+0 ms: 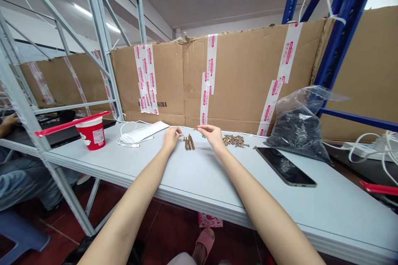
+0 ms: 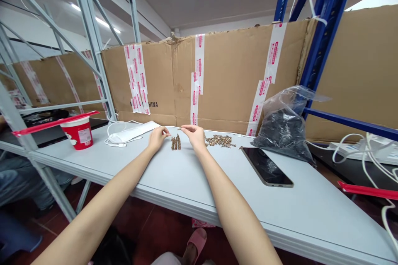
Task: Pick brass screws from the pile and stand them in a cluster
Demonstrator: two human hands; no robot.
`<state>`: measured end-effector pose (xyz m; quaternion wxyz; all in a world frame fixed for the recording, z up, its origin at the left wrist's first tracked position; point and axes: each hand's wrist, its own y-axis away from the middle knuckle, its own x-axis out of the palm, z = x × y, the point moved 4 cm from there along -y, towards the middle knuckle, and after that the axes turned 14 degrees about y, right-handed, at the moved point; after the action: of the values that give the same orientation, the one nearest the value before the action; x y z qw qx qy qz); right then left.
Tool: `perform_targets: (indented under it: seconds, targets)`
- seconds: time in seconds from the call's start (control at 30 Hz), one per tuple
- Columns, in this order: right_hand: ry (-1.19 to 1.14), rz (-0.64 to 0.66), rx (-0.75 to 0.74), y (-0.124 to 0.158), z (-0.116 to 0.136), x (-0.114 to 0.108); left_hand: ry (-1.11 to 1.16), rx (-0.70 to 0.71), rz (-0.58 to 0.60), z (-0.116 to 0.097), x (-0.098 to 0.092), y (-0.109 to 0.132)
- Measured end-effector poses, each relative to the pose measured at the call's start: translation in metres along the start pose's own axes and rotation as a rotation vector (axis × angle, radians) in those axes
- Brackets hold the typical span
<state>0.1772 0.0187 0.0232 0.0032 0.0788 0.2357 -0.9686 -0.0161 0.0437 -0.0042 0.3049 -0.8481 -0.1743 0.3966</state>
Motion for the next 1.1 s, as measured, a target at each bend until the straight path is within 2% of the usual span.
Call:
perform_targets:
  seconds: [0.17,0.43,0.73,0.93,1.1]
  targets:
    - [0.011,-0.012,-0.004,0.0,-0.001,-0.001,0.015,-0.037,0.11,0.005,0.008,0.0]
    - [-0.013,-0.089,-0.012,-0.001,0.0,-0.006,-0.049,-0.115,0.135,0.017,0.01,0.0]
    - [0.017,-0.103,-0.004,-0.001,0.0,-0.006,-0.171,0.039,0.242,0.011,0.016,0.001]
    - [0.038,-0.115,0.004,-0.003,-0.004,-0.008,-0.171,-0.015,0.275,0.02,0.02,0.001]
    - [0.03,-0.116,0.016,-0.003,-0.004,-0.009,-0.205,-0.005,0.326,0.022,0.023,0.002]
